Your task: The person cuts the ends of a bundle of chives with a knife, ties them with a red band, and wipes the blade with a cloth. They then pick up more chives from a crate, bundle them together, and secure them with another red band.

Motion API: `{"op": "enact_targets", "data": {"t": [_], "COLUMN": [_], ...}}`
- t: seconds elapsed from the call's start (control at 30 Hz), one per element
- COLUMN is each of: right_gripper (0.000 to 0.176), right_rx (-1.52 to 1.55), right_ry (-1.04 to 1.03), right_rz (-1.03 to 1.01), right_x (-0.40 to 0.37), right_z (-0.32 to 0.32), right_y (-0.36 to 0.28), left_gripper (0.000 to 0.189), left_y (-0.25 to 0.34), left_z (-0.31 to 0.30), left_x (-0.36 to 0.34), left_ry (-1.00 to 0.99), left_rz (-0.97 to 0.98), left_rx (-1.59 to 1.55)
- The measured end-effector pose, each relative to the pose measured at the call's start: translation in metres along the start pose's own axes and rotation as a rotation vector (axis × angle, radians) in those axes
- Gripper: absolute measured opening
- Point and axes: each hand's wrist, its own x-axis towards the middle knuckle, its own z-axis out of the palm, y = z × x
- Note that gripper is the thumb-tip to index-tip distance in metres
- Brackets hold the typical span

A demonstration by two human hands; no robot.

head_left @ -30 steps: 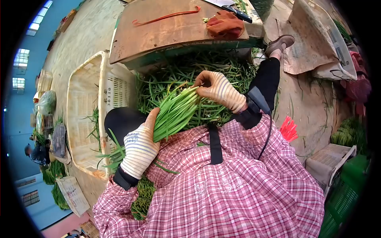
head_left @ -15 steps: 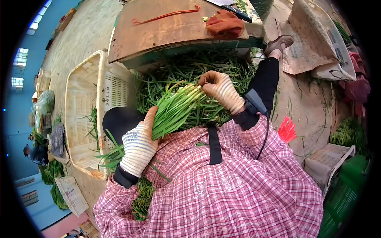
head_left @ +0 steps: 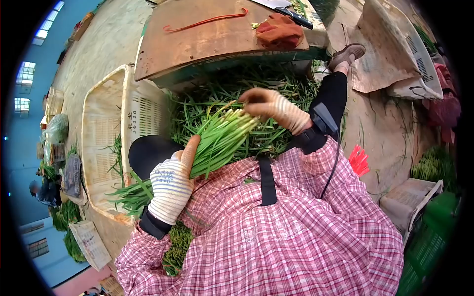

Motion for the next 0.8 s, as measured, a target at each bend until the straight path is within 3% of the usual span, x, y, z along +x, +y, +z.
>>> {"op": "enact_targets", "data": {"t": [0.03,0.07,0.13,0.23,0.33,0.4,0.57,0.6,0.67,0.73,0.77,0.8], "right_gripper": [0.030,0.028,0.026,0.024,0.023,0.022,0.028,0.030,0.030,0.030,0.028,0.027], "right_rx": [0.022,-0.015,-0.130,0.100,-0.009,-0.035,-0.373,-0.301,-0.438,-0.120,-0.208,-0.331], "right_ry": [-0.143,-0.096,0.000,0.107,0.062,-0.134,0.069,0.120,0.197,-0.052,-0.224,-0.237], "right_rz": [0.067,-0.075,0.024,0.094,0.026,-0.036,0.136,0.118,-0.656,-0.349,-0.139,-0.176], "right_x": [0.008,0.014,0.013,0.009,0.004,0.014,0.012,0.015,0.036,0.025,0.028,0.034], "right_z": [0.001,0.008,0.000,-0.022,0.003,0.011,-0.009,-0.015,-0.012,0.011,0.010,0.015], "right_y": [0.007,0.014,0.018,0.031,0.002,0.019,0.031,0.043,0.052,0.016,0.013,0.020], "left_gripper": [0.097,0.098,0.098,0.099,0.098,0.096,0.091,0.091,0.090,0.090,0.086,0.084], "left_y": [0.001,0.002,0.002,-0.004,-0.002,0.001,-0.005,-0.006,-0.006,0.001,0.004,0.003], "left_z": [-0.001,-0.001,-0.003,-0.006,-0.007,-0.008,-0.008,-0.008,-0.009,-0.013,-0.016,-0.017], "left_x": [0.001,0.001,0.000,-0.004,-0.001,0.004,0.001,0.001,0.002,0.004,0.005,0.005], "left_ry": [0.006,0.001,-0.014,-0.024,-0.041,-0.053,-0.094,-0.083,-0.070,-0.073,-0.068,-0.050], "left_rz": [0.028,0.029,0.031,0.028,0.037,0.050,0.034,0.042,0.057,0.075,0.072,0.073], "left_rx": [0.019,0.028,0.043,0.038,0.073,0.114,0.096,0.084,0.076,0.081,0.045,0.024]}}
